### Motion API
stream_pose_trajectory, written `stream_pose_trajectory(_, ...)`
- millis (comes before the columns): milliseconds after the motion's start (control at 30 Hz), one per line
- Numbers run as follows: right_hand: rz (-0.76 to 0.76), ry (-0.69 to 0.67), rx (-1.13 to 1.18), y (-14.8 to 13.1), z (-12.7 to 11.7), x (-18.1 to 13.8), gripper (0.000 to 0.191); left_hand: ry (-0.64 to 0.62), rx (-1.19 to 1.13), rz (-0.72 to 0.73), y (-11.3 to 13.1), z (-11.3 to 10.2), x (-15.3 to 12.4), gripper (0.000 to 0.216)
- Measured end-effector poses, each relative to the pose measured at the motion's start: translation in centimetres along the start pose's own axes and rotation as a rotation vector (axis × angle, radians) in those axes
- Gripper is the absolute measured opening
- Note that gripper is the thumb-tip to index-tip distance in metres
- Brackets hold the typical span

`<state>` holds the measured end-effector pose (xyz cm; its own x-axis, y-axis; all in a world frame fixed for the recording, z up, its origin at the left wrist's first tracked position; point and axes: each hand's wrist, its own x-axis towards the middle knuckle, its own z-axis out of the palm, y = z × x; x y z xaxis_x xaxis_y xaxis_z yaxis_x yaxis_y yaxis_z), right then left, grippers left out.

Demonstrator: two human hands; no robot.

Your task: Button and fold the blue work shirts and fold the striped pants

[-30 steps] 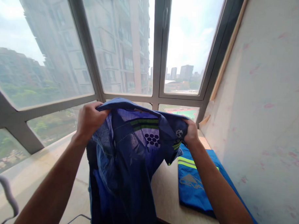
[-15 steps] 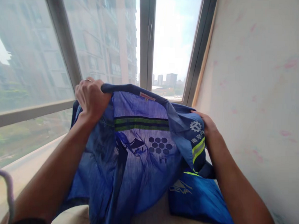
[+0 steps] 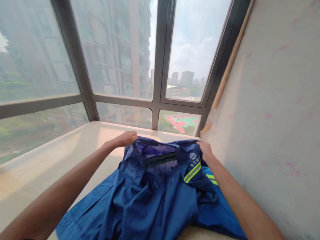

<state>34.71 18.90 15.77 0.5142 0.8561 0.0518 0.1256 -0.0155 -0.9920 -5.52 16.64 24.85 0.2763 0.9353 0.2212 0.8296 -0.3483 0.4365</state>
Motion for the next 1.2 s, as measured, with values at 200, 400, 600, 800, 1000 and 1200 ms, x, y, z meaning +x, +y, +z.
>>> stream_pose_trajectory(200,-0.569,-0.126,-0.530,3.4,2.5,-3.2,0.045,0.022,0.075,0.166,-1.6,3.4,-0.3,0.028)
stream_pose_trajectory(400,-0.701,-0.467,-1.057,6.0,5.8,-5.8,0.054,0.065,0.114,0.178,-2.0,4.2,-1.1,0.031)
stream_pose_trajectory(600,-0.606,-0.474,-1.254,7.2,7.1,-5.6,0.026,0.186,0.260,0.110,-4.1,4.5,-2.1,0.041)
stream_pose_trajectory(800,-0.665,-0.377,-1.218,4.2,5.1,-5.4,0.028,0.238,0.453,0.097,-7.4,3.8,-2.6,0.046)
stream_pose_trajectory(1000,-0.815,-0.303,-1.048,-2.4,1.8,-5.8,0.029,0.518,0.475,-0.003,-7.5,-0.1,-3.2,0.049)
stream_pose_trajectory(1200,-0.602,-0.530,-0.380,-9.8,-0.3,-5.2,0.031,0.926,-0.066,-0.225,-2.9,-4.6,-2.8,0.040)
